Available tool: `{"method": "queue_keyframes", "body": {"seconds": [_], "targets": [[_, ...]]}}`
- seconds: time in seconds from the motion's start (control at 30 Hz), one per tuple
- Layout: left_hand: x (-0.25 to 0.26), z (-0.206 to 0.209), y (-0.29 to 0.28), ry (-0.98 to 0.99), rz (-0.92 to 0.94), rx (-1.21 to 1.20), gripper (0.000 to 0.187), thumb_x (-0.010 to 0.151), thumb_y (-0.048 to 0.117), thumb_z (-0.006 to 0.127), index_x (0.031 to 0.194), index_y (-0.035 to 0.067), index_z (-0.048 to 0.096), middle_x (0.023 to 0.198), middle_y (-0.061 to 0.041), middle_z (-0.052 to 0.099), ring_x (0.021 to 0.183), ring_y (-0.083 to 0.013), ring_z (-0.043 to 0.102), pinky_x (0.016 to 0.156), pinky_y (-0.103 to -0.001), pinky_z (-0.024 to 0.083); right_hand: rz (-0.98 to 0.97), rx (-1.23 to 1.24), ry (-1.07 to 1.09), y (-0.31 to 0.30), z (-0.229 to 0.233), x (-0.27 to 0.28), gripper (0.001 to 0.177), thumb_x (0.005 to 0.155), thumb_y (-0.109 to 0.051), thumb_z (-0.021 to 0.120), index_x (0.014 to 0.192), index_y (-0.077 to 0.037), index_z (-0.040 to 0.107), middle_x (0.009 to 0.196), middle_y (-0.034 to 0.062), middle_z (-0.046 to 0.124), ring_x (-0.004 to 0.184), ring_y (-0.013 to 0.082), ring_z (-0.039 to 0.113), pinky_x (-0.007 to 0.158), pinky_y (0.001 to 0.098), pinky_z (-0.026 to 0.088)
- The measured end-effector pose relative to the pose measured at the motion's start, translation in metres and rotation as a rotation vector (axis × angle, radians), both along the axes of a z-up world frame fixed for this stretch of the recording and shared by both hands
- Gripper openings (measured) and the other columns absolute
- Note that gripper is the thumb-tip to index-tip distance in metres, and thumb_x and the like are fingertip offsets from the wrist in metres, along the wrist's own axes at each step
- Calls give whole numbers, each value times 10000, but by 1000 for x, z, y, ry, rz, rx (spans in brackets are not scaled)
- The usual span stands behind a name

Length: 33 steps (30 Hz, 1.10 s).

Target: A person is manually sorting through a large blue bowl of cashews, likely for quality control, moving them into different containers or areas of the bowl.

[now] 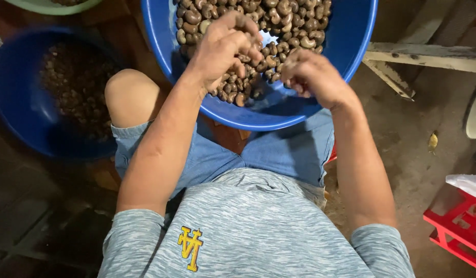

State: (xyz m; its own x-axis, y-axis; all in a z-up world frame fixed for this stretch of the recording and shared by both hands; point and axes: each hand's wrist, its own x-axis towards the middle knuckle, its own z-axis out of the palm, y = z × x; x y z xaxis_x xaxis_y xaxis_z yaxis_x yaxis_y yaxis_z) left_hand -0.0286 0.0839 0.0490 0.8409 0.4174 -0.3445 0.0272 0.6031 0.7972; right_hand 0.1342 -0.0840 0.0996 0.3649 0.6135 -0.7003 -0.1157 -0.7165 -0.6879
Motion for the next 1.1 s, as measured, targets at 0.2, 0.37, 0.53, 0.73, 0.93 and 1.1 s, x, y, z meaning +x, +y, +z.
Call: {"method": "queue_keyframes", "body": {"seconds": [0.2, 0.37, 0.53, 0.73, 0.93, 1.1], "targets": [[-2, 11, -3, 72, 108, -11, 167, 927, 258, 743, 916, 111, 665, 780, -38, 699, 634, -85, 686, 389, -155, 404, -192, 524, 453, -21, -19, 23, 325, 929, -180, 417, 1151, -42, 610, 970, 122, 683, 729, 172, 630, 523, 245, 458], [-2, -8, -2, 70, 97, 25, 171, 964, 111, 726, 1108, 85, 640, 830, -93, 724, 645, -104, 667, 397, -166, 415, -20, 168, 45, -2, -31, -12, 348, 982, -402, 529, 767, -129, 543, 677, 24, 553, 545, 124, 513, 454, 253, 416], [-1, -24, 0, 70, 134, 119, 251, 957, -34, 626, 1188, 63, 652, 1000, -96, 712, 772, -142, 724, 471, -188, 488, 639, 6, -476, 5, -46, -45, 249, 1050, -192, 519, 1240, -44, 583, 1032, 167, 753, 767, 345, 705, 686, 485, 535], [-5, -13, 5, 130, 80, 262, 55, 957, 26, 715, 997, 57, 736, 765, -35, 678, 609, -72, 631, 421, -178, 480, 1076, 52, -1087, -24, -124, -39, 444, 938, -189, 568, 1348, -24, 611, 649, 145, 683, 493, 352, 637, 428, 455, 459], [-16, -35, -2, 580, -603, 1188, 182, 883, 222, 801, 935, 51, 766, 803, -161, 742, 739, -371, 712, 850, -548, 518, 1019, 15, -992, -23, -95, -20, 146, 870, -145, 619, 980, -54, 650, 766, 186, 725, 668, 430, 698, 574, 500, 532], [-10, -67, -7, 566, -862, 1392, 217, 922, 47, 695, 709, 47, 739, 549, -113, 641, 528, -276, 651, 517, -395, 538, 902, -204, -702, -13, -68, 5, 338, 1001, -327, 621, 1188, -52, 684, 783, 242, 720, 797, 470, 722, 691, 602, 579]]}}
